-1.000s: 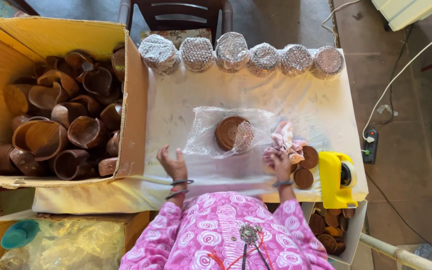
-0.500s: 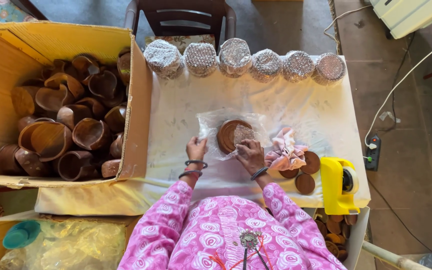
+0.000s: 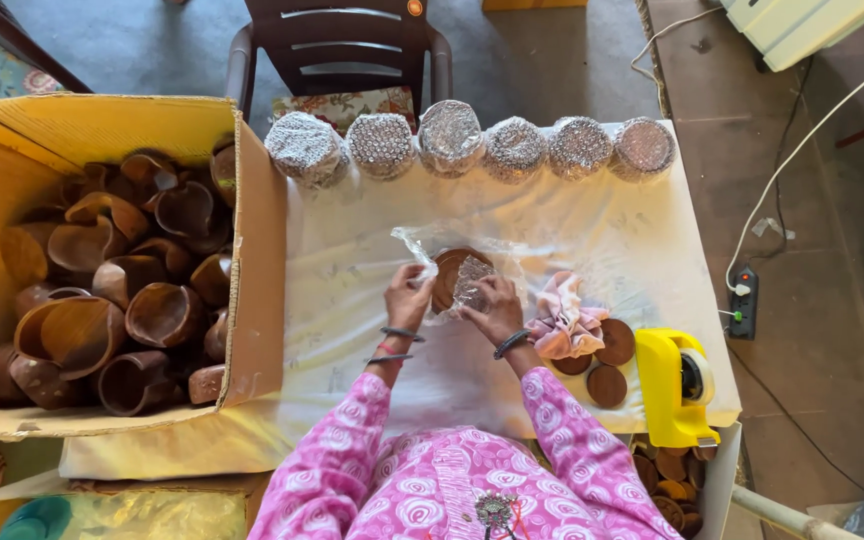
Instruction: Cleaning small clay pots with a cloth and wrapping them in bubble wrap for shipping.
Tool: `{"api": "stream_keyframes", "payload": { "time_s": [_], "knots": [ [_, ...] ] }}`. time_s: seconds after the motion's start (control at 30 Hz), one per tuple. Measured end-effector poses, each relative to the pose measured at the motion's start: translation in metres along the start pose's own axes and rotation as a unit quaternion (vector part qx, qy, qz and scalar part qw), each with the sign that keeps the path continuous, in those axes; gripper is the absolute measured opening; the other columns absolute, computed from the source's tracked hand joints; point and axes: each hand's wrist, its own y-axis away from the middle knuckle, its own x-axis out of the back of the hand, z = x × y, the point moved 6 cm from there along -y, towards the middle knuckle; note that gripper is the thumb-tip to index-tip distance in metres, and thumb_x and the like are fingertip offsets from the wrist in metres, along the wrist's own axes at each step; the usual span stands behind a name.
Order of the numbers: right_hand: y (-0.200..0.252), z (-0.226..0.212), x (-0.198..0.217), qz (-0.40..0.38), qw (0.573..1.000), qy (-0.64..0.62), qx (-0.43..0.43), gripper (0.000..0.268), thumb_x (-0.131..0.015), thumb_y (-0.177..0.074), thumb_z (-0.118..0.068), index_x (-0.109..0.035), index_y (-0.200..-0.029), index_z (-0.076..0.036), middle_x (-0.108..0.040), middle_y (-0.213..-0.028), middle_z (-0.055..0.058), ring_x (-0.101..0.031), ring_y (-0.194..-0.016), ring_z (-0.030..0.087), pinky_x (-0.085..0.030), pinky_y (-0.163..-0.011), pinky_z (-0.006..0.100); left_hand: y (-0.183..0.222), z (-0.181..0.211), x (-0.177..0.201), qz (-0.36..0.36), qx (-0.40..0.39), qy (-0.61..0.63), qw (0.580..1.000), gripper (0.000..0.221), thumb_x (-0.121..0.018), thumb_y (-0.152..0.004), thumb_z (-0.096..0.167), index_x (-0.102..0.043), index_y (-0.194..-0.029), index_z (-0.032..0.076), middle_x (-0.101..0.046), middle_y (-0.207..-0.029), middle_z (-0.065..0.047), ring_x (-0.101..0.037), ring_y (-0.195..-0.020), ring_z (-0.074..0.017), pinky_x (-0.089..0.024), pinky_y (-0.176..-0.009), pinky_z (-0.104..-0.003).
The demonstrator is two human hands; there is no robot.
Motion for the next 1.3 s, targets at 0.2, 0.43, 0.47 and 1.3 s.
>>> {"api": "stream_keyframes", "payload": {
  "time_s": [0.2, 0.43, 0.47, 1.3],
  "knots": [
    [-0.019, 0.034, 0.011, 0.116, 0.991, 0.059, 0.021, 0.093, -0.092, -0.06, -0.042, -0.057, -0.138, -0.006, -0.061, -0.132, 0.02, -0.051, -0.124, 0.038, -0.043, -0.106, 0.046, 0.024, -0.038, 0.012, 0.007, -0.005, -0.019, 1.0, 0.062, -0.089, -0.076, 0.035, -0.065, -0.122, 0.001, -0.066, -0.111, -0.02, -0.064, -0.091, -0.0292, -0.055, -0.079, -0.041],
    [0.008, 0.103, -0.052, 0.008, 0.994, -0.092, -0.056, 0.098, -0.091, -0.066, -0.048, -0.052, -0.146, -0.005, -0.058, -0.139, 0.021, -0.054, -0.13, 0.039, -0.042, -0.111, 0.045, 0.053, -0.081, -0.025, -0.104, 0.059, -0.023, 0.993, 0.056, -0.083, -0.082, 0.037, -0.06, -0.119, 0.001, -0.068, -0.108, -0.018, -0.068, -0.094, -0.0297, -0.056, -0.083, -0.042],
    [0.02, 0.108, -0.057, 0.026, 0.995, -0.079, -0.049, 0.096, -0.091, -0.065, -0.046, -0.054, -0.143, -0.005, -0.059, -0.138, 0.021, -0.055, -0.13, 0.038, -0.044, -0.111, 0.044, 0.059, -0.09, -0.025, -0.124, 0.083, -0.065, 0.987, 0.053, -0.082, -0.083, 0.036, -0.06, -0.117, 0.0, -0.069, -0.109, -0.019, -0.069, -0.093, -0.031, -0.056, -0.083, -0.042],
    [-0.03, 0.098, -0.02, 0.073, 0.984, -0.104, -0.127, 0.087, -0.09, -0.076, -0.041, -0.054, -0.146, -0.005, -0.061, -0.135, 0.022, -0.058, -0.125, 0.035, -0.048, -0.106, 0.043, -0.025, -0.066, -0.048, -0.051, 0.048, -0.069, 0.995, 0.038, -0.074, -0.085, 0.016, -0.068, -0.121, 0.008, -0.075, -0.097, -0.018, -0.073, -0.083, -0.0312, -0.058, -0.076, -0.041]
  ]
}}
